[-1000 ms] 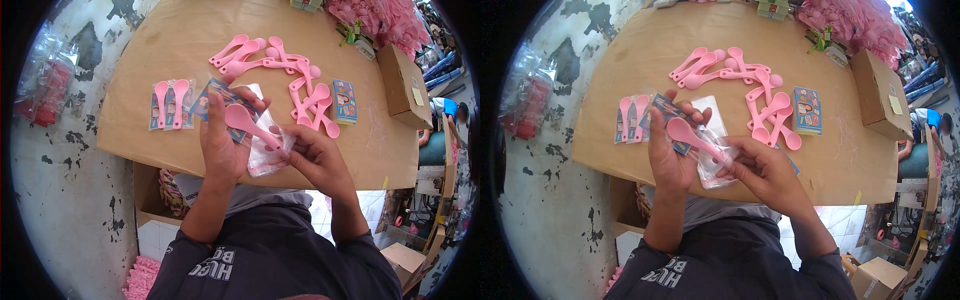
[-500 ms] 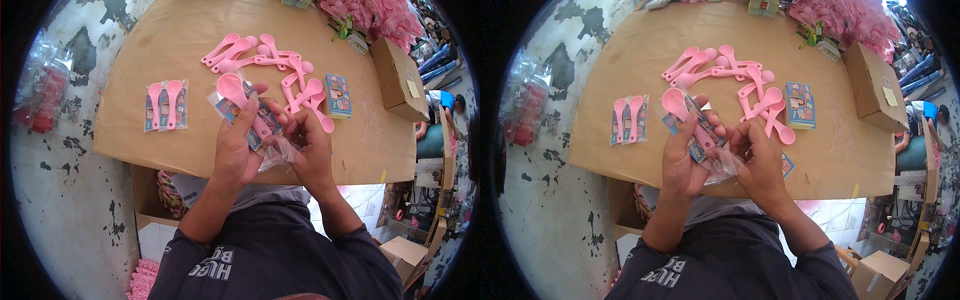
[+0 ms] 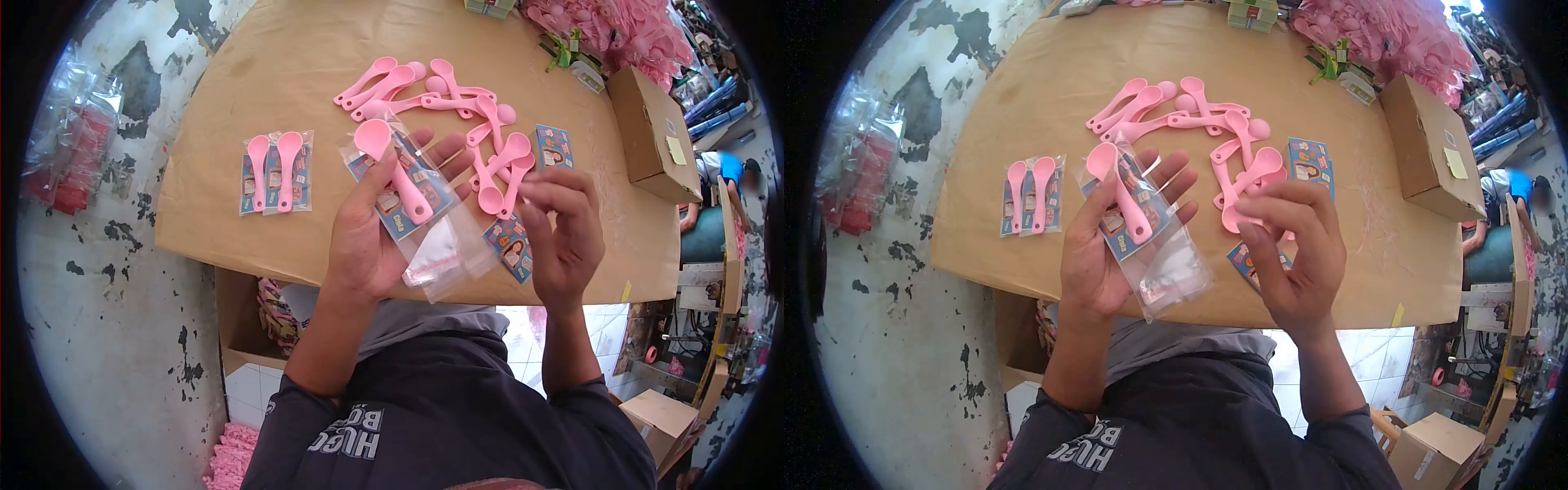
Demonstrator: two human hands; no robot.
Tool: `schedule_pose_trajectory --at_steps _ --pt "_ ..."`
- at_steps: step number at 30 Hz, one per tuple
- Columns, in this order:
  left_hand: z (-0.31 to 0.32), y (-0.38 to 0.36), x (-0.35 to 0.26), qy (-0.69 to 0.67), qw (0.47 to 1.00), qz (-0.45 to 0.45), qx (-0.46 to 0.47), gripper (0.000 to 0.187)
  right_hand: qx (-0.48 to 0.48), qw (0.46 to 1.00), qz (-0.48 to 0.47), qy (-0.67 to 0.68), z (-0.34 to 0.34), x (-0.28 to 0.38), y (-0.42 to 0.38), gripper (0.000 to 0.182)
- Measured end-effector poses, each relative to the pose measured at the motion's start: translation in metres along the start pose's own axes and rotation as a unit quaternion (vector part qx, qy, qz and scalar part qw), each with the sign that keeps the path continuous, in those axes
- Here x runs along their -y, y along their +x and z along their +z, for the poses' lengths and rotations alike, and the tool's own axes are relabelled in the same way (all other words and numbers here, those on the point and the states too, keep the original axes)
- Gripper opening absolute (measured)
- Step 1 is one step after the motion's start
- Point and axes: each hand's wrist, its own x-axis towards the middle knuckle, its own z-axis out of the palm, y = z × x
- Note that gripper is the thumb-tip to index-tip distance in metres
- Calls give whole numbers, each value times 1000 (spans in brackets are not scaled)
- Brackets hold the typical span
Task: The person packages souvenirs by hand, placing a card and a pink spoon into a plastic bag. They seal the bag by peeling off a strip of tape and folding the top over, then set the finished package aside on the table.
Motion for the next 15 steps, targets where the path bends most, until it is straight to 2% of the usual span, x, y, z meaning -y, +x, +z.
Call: schedule_pose_trajectory --at_steps 2,4,6,8,11,12,14,15 --pt "6 -2 3 24 1000 -10 -3 52 36 998 -29 -50 0 3 11 25" --pt "8 -4 10 48 999 -21 -5 55 96 971 -142 -166 8 10 16 32" --pt "7 -6 19 36 997 -67 7 57 128 961 -176 -169 13 10 16 32" --pt "8 -11 23 55 996 -74 16 58 161 948 -212 -172 10 11 19 32" --pt "9 -11 21 53 994 -95 27 61 167 965 -193 -61 4 13 27 31" --pt "8 -12 19 86 994 -67 14 62 166 965 -193 -63 1 11 26 31" --pt "4 -13 15 152 988 -14 -13 66 152 977 -41 144 -3 6 21 24" --pt "2 -12 15 145 989 13 -8 66 127 987 -24 95 -2 2 17 32"
